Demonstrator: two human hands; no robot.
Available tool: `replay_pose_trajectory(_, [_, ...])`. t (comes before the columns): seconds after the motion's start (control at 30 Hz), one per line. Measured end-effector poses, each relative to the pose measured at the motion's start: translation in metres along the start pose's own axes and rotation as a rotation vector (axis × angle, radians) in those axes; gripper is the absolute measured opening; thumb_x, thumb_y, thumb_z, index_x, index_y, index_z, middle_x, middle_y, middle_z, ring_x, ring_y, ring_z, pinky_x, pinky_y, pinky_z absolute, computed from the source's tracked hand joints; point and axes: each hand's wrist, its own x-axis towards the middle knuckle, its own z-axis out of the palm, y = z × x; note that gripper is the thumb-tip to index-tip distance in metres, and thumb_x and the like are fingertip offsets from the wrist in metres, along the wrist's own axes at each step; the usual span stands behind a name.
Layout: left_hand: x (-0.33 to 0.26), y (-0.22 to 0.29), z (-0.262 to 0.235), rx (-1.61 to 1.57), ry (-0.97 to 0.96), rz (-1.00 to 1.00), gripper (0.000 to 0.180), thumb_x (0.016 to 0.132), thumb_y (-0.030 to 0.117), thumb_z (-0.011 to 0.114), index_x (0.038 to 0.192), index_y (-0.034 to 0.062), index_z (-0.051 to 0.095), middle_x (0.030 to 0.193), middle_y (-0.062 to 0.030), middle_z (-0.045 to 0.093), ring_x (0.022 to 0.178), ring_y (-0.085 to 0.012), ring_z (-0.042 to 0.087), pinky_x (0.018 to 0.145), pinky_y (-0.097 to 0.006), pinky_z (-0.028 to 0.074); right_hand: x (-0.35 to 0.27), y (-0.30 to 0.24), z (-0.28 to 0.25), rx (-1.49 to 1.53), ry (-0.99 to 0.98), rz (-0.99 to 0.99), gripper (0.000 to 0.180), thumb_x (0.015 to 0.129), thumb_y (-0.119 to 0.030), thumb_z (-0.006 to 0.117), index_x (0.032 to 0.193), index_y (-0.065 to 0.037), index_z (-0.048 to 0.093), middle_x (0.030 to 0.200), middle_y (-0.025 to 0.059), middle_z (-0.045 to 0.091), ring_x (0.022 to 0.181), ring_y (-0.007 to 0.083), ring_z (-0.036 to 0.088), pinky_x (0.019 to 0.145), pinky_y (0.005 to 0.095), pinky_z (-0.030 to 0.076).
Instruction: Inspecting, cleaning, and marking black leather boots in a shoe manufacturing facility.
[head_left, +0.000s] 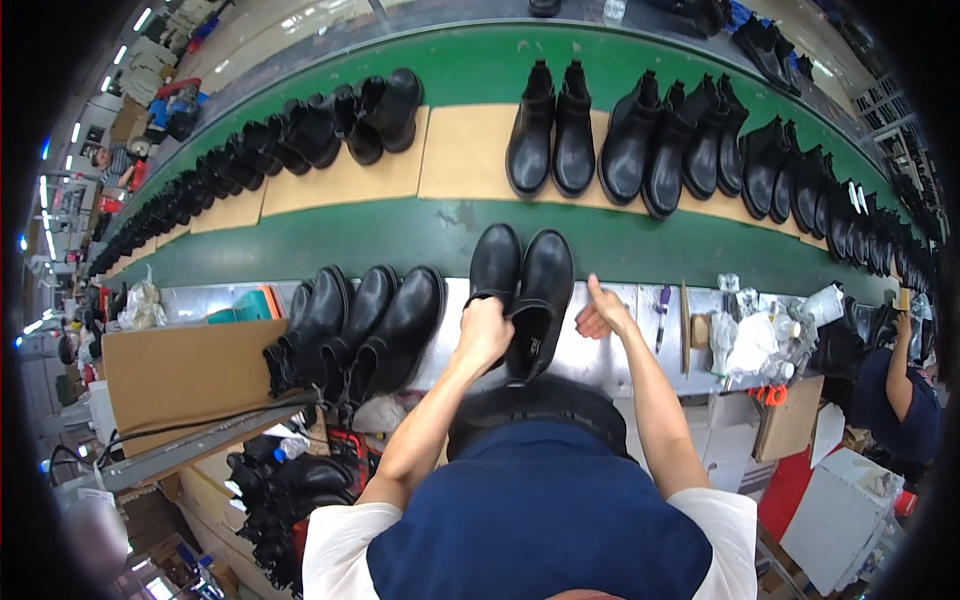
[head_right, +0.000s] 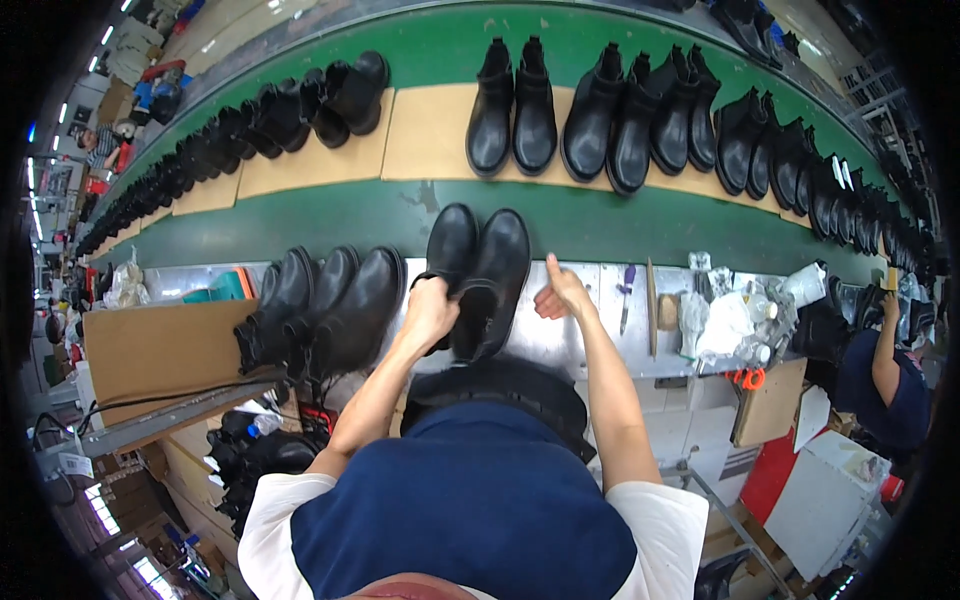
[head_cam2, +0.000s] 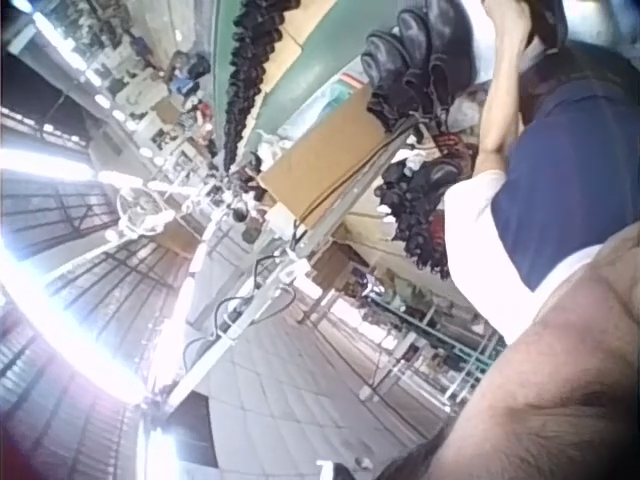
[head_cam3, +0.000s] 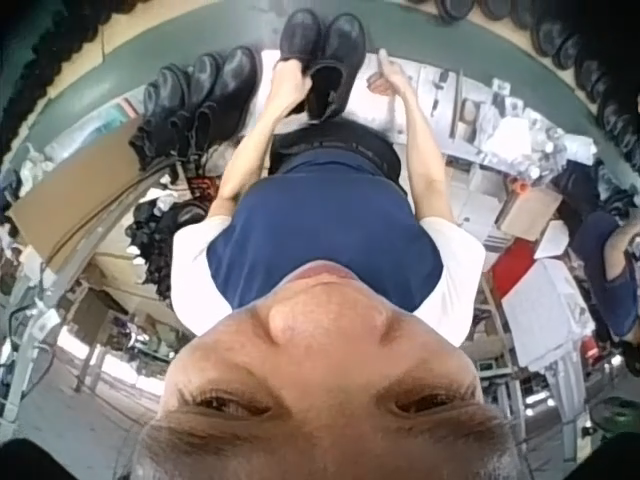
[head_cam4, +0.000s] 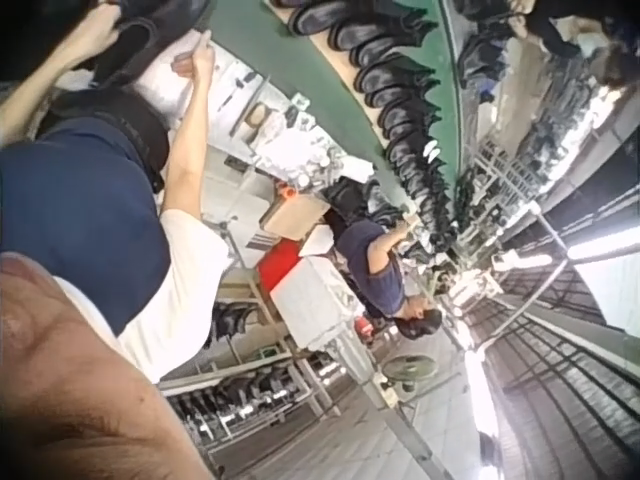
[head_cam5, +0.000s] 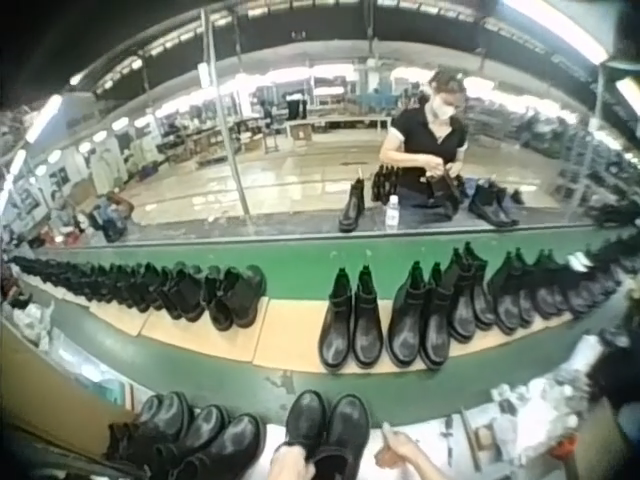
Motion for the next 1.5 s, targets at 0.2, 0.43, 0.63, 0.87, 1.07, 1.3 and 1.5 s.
replay_pose_trajectory(0.2, [0.060,0.006,-0.111,0.004,0.137,-0.070,0.030,0.076,0.022,0.067,0.083,-0.0077,0.063,0.082,-0.0304,0.059,0.085,-0.0425,0.059,0.074,-0.045,0.047,-0.005,-0.003,0.006,0.025,0.069,-0.018,0.099,0.077,-0.079,0.015,0.070,0.008,0.063,0.060,0.0177,0.063,0.046,0.0235,0.062,0.040,0.0315,0.050])
replay_pose_trajectory(0.43, [0.254,0.018,-0.159,0.204,0.362,0.002,0.032,0.075,0.024,0.066,0.090,-0.0041,0.063,0.093,-0.0283,0.060,0.091,-0.0410,0.059,0.079,-0.044,0.047,-0.016,-0.011,0.006,0.012,0.120,-0.007,0.098,0.080,-0.075,0.014,0.065,0.009,0.062,0.057,0.0183,0.061,0.042,0.0234,0.059,0.037,0.0303,0.049])
replay_pose_trajectory(0.63, [0.390,-0.051,-0.136,0.249,0.342,-0.126,0.026,0.078,0.012,0.056,0.101,0.0019,0.062,0.107,-0.0218,0.060,0.100,-0.0352,0.058,0.087,-0.042,0.047,-0.015,-0.023,0.010,0.003,0.106,0.030,0.093,0.085,-0.070,0.016,0.064,0.009,0.063,0.056,0.0182,0.061,0.043,0.0228,0.060,0.038,0.0301,0.049])
replay_pose_trajectory(0.87, [0.361,0.129,-0.096,-0.062,0.300,0.109,0.032,0.074,0.016,0.060,0.097,-0.0060,0.060,0.100,-0.0248,0.060,0.096,-0.0358,0.059,0.085,-0.041,0.048,-0.020,-0.028,0.000,0.013,0.220,0.073,0.091,0.086,-0.067,0.019,0.060,0.009,0.062,0.053,0.0173,0.060,0.040,0.0225,0.059,0.036,0.0295,0.048])
replay_pose_trajectory(1.07, [0.384,0.104,-0.022,0.079,0.062,-0.215,0.033,0.076,0.023,0.059,0.100,0.0013,0.064,0.108,-0.0202,0.061,0.103,-0.0349,0.058,0.086,-0.042,0.047,-0.017,-0.022,0.017,0.028,0.162,0.023,0.094,0.084,-0.070,0.020,0.062,0.010,0.062,0.054,0.0189,0.060,0.040,0.0241,0.059,0.036,0.0302,0.048])
replay_pose_trajectory(1.3, [0.248,0.100,-0.068,0.025,-0.039,0.421,0.018,0.075,0.012,0.059,0.090,0.0028,0.063,0.080,-0.0238,0.061,0.082,-0.0406,0.059,0.072,-0.047,0.047,-0.021,-0.007,0.015,0.003,0.134,0.046,0.098,0.079,-0.076,0.014,0.062,0.008,0.062,0.054,0.0168,0.060,0.042,0.0225,0.059,0.039,0.0304,0.048])
replay_pose_trajectory(1.5, [0.116,0.093,-0.077,0.459,-0.283,1.092,0.012,0.064,0.011,0.058,0.075,0.0093,0.063,0.067,-0.0093,0.062,0.071,-0.0270,0.062,0.073,-0.038,0.047,-0.007,0.022,0.003,0.765,0.469,-0.401,0.062,0.092,-0.055,0.036,0.085,0.001,0.062,0.051,0.0008,0.049,0.041,0.0083,0.043,0.041,0.0224,0.034])
